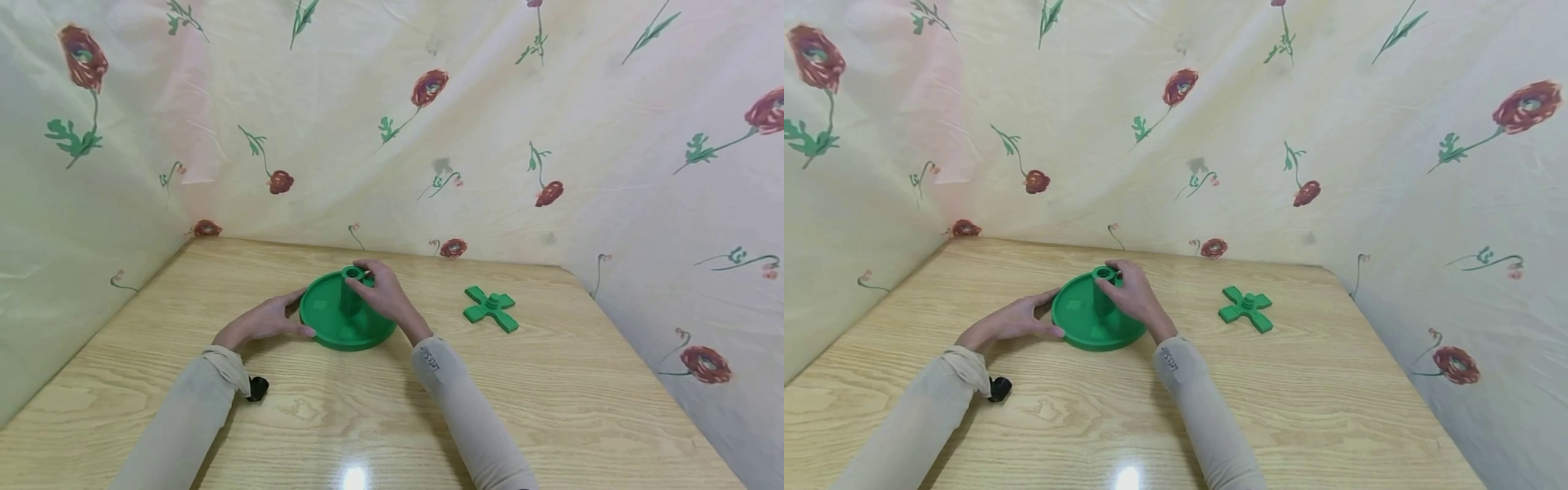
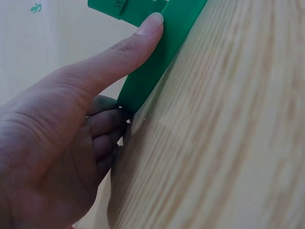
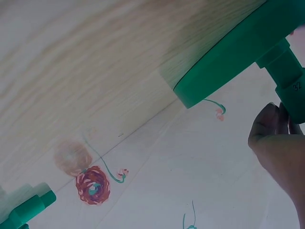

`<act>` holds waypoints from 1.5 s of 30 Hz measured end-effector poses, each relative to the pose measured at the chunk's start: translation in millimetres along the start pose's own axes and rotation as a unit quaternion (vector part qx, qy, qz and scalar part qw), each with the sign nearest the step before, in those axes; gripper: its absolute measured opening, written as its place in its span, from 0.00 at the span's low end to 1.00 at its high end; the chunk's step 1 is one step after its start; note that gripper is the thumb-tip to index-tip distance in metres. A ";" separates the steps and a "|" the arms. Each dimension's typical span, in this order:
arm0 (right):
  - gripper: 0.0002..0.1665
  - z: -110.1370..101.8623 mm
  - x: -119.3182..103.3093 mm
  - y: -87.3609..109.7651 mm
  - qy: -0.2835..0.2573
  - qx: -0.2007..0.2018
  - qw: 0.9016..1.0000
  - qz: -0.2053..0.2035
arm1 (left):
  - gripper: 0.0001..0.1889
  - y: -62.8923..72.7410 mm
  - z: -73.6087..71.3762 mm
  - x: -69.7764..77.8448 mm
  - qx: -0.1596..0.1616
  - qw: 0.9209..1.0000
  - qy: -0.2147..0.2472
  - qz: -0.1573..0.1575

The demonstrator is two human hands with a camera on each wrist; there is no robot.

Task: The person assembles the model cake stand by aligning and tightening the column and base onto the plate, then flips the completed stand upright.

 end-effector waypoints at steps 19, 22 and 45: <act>0.22 -1.2 1.2 0.6 0.011 0.002 1.000 -0.011 | 0.57 0.2 1.6 1.2 0.001 1.000 0.004 -0.001; 0.25 -2.1 1.6 2.0 0.012 -0.002 1.000 -0.005 | 0.58 0.4 2.9 -0.3 0.000 1.000 0.000 -0.005; 0.28 -61.4 32.6 33.6 0.053 0.015 0.998 0.012 | 0.59 1.7 0.6 0.9 0.005 1.000 -0.018 -0.005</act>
Point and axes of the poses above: each hand's wrist, its own y-axis away from the middle knuckle, its own z-axis out of the palm, x = y × z, the point moved 9 cm from there along -y, towards the middle knuckle, and after that the axes turned 3 degrees about z, right-handed, at the moved point
